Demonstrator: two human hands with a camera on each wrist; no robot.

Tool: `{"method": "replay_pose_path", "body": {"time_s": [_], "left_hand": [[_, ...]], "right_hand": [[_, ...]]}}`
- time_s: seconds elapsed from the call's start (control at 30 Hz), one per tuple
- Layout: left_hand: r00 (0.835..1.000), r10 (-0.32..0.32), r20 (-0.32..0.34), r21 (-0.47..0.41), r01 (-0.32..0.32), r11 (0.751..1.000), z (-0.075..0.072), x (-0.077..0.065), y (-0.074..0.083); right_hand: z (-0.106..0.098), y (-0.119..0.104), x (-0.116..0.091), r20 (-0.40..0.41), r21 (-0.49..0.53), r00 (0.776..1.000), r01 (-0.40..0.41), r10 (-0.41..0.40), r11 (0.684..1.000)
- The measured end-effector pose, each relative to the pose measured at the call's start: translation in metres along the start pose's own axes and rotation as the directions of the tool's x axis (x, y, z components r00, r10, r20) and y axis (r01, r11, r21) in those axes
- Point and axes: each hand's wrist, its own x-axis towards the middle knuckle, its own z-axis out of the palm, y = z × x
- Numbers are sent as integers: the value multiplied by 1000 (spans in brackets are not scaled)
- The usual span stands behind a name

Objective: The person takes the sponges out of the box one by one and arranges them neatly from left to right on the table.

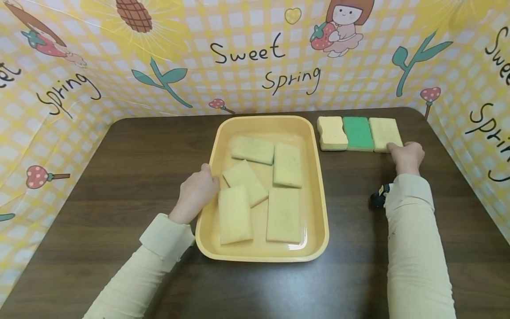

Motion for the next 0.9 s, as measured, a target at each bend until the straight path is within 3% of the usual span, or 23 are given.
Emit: {"method": "replay_pose_path", "body": {"time_s": [0.23, 0.5, 0.73, 0.9], "left_hand": [[1000, -10, 23, -3, 11, 1000, -1, 0, 0], [1000, -17, 23, 1, 17, 1000, -1, 0, 0], [1000, -21, 20, 1, 21, 1000, -1, 0, 1], [999, -21, 27, -10, 22, 1000, -1, 1, 1]], "right_hand": [[1, -6, 0, -23, 52, 1000, 6, -5, 999], [-4, -30, -11, -8, 158, 1000, -14, 16, 987], [-7, -51, -35, 6, 121, 995, 95, -96, 988], [-4, -63, -62, 66, 93, 975, 208, -214, 974]]}}
